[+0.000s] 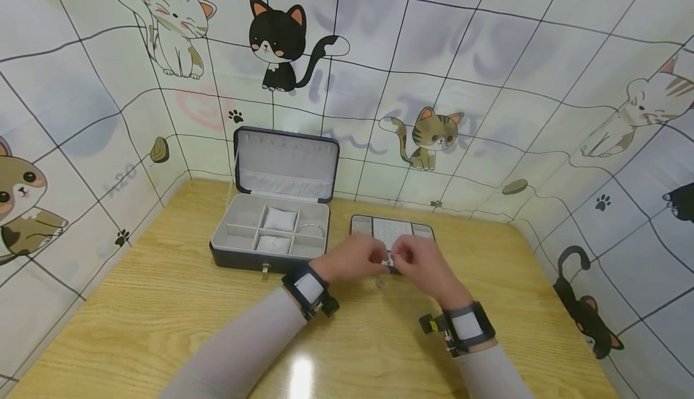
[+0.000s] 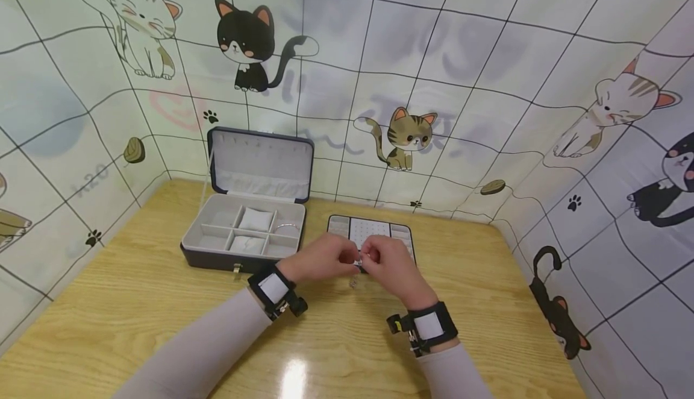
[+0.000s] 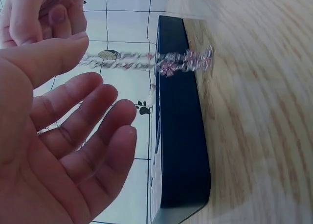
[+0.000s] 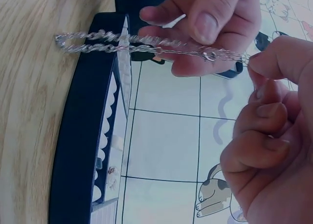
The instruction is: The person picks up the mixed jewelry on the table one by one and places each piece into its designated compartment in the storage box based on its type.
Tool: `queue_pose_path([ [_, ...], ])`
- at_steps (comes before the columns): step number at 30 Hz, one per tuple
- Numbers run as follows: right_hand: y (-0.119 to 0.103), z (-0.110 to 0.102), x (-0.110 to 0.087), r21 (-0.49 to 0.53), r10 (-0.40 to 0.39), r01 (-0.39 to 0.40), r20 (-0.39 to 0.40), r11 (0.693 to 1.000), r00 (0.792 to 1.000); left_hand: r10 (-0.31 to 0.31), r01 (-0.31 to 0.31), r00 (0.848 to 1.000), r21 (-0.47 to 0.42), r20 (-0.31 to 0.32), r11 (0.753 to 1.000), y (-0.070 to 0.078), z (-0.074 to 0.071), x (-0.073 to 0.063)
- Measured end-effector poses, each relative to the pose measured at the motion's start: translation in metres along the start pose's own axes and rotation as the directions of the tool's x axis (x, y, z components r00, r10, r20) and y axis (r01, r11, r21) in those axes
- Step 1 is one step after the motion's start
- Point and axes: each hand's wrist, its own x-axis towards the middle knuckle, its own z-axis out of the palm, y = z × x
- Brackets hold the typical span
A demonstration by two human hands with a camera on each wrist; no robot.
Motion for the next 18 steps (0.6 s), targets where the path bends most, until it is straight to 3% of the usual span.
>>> queue_pose_path([
  [18,0.0013,0.004,0.0005,-0.072,-0.033,0.03,-0.042,0.997,0.999,-0.011,0.002,0.996,-0.103,-0.084,0.995,0.004,-0.0054,-0.0011],
])
